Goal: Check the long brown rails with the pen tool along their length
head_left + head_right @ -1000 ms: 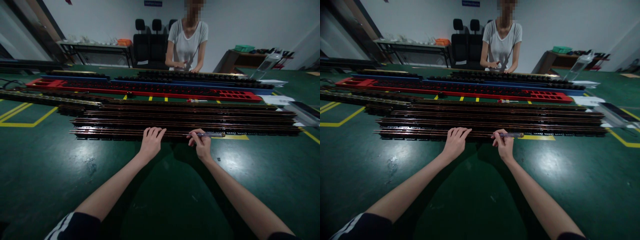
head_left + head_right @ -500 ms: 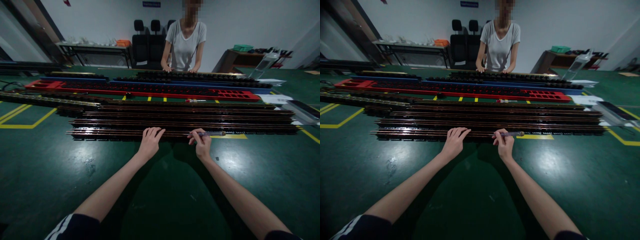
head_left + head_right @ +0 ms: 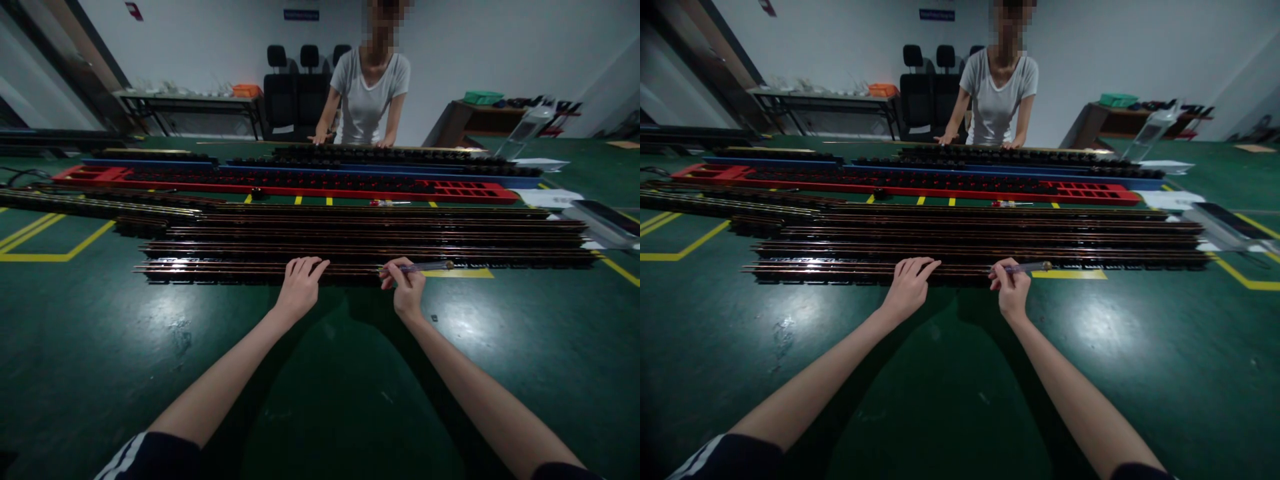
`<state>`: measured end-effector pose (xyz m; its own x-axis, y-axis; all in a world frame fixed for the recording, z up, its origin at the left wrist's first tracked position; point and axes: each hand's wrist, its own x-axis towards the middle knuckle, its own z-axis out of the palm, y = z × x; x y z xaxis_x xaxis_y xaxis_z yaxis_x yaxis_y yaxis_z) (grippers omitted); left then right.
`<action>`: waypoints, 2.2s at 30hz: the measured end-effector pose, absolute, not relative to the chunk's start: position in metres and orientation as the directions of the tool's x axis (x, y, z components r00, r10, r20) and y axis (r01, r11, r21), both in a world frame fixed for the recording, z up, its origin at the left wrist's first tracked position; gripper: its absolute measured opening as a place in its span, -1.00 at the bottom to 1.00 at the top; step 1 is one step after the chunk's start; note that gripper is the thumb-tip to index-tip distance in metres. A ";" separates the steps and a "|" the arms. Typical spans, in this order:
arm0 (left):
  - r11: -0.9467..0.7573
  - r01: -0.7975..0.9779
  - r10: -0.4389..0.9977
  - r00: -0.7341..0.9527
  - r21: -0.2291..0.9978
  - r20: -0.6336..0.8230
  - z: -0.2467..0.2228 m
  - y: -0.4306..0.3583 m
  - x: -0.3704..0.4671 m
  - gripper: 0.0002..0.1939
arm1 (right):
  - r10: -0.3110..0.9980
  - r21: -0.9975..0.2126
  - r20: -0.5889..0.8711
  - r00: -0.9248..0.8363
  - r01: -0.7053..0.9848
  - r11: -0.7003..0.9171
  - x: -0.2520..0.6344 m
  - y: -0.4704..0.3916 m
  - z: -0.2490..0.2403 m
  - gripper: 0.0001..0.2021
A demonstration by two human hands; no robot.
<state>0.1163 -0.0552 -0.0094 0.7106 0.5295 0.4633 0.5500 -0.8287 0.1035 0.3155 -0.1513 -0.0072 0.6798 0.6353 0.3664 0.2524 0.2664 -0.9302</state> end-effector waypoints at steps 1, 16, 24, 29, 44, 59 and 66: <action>-0.829 0.549 0.530 0.711 0.107 0.463 -0.009 -0.055 0.116 -0.52 | 0.639 -0.932 0.361 0.679 0.243 0.268 0.316 -0.151 -0.007 -0.84; -0.827 0.543 0.545 0.710 0.145 0.447 -0.008 -0.056 0.116 -0.55 | 0.644 -0.946 0.318 0.696 0.184 0.268 0.315 -0.151 -0.005 -0.88; -0.826 0.544 0.548 0.710 0.150 0.443 -0.007 -0.056 0.117 -0.55 | 0.624 -0.946 0.312 0.717 0.171 0.276 0.313 -0.150 -0.004 -0.91; -0.826 0.543 0.549 0.711 0.151 0.440 -0.007 -0.056 0.117 -0.56 | 0.622 -0.945 0.316 0.716 0.180 0.273 0.313 -0.150 -0.004 -0.92; -0.830 0.541 0.538 0.717 0.131 0.443 -0.007 -0.056 0.117 -0.56 | 0.618 -0.944 0.315 0.721 0.169 0.284 0.313 -0.150 -0.004 -0.91; -0.827 0.542 0.546 0.714 0.149 0.438 -0.008 -0.056 0.116 -0.55 | 0.625 -0.944 0.328 0.708 0.218 0.248 0.312 -0.151 -0.004 -0.90; -0.830 0.541 0.540 0.715 0.139 0.444 -0.008 -0.056 0.116 -0.56 | 0.598 -0.940 0.334 0.728 0.212 0.266 0.311 -0.152 -0.003 -0.91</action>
<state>0.1163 -0.0557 -0.0081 0.7148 0.5404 0.4438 0.5409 -0.8295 0.1390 0.3113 -0.1522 -0.0032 0.7285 0.5984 0.3336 0.2125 0.2656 -0.9404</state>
